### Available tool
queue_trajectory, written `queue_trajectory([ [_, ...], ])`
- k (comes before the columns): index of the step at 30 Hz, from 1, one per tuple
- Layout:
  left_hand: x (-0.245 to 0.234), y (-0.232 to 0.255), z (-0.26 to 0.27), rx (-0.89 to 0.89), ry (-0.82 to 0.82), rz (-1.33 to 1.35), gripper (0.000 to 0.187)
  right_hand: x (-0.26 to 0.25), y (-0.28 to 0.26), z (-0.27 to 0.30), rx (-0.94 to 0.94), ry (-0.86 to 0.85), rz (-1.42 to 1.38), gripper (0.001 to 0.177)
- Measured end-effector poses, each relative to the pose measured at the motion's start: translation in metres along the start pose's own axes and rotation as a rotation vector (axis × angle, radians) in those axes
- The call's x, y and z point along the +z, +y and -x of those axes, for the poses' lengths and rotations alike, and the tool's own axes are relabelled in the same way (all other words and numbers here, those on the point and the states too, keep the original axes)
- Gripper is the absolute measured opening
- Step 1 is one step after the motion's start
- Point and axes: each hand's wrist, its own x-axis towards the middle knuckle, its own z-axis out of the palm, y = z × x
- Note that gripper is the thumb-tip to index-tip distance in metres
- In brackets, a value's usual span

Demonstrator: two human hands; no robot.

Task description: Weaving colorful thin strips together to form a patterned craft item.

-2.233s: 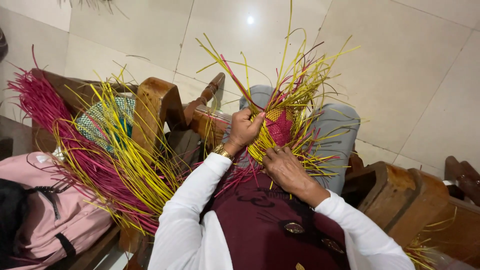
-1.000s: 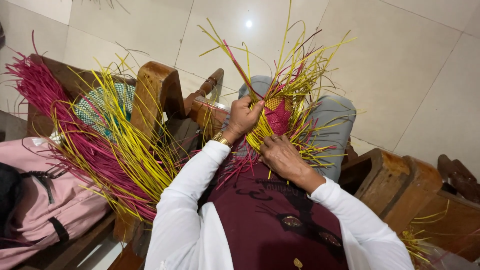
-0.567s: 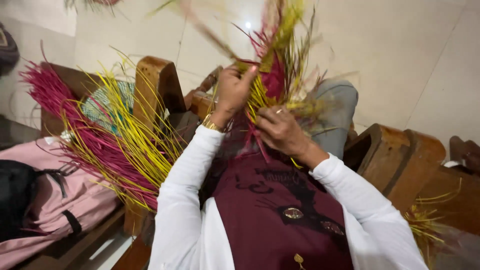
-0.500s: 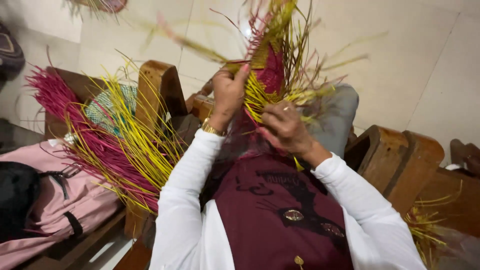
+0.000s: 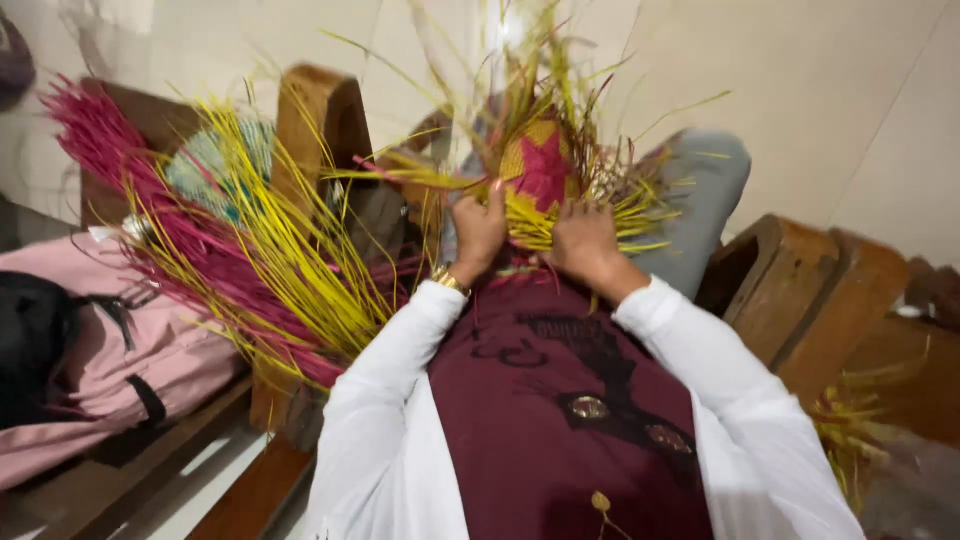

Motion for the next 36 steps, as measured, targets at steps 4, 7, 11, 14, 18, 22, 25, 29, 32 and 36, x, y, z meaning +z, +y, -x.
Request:
queue_trajectory([
  [4,0.006,0.011,0.002,0.13,-0.049,-0.072,0.047,0.006,-0.004,-0.001,0.016,-0.359,0.003,0.081],
  [7,0.011,0.006,-0.002,0.193,-0.049,-0.081,0.05,-0.001,-0.003,-0.005,0.038,-0.545,0.041,0.071],
  [11,0.004,0.021,-0.014,0.048,-0.112,0.105,0.035,-0.04,-0.001,-0.006,-0.018,-0.464,0.087,0.058],
  [14,0.01,0.011,-0.015,-0.114,-0.177,0.25,0.022,-0.068,0.017,-0.006,-0.071,-0.344,-0.055,0.061],
  [18,0.027,-0.017,-0.015,-0.329,-0.305,0.436,0.029,-0.123,0.031,-0.009,-0.173,0.09,-0.749,0.051],
  [22,0.026,-0.003,-0.019,-0.404,-0.318,0.473,0.024,-0.082,0.035,-0.029,-0.042,0.389,-0.984,0.02],
  [25,0.027,-0.001,-0.022,-0.415,-0.318,0.443,0.021,-0.061,0.025,-0.037,0.035,0.354,-1.089,0.018],
  [29,0.028,-0.004,-0.025,-0.485,-0.275,0.543,0.016,-0.054,0.019,-0.039,0.03,0.331,-1.077,0.021],
  [32,0.025,0.004,-0.028,-0.494,-0.274,0.529,0.015,-0.055,0.015,-0.039,0.04,0.357,-1.107,0.019],
  [36,0.009,0.015,-0.034,-0.414,-0.352,0.4,0.018,-0.05,0.01,-0.04,0.039,0.403,-1.142,0.018],
])
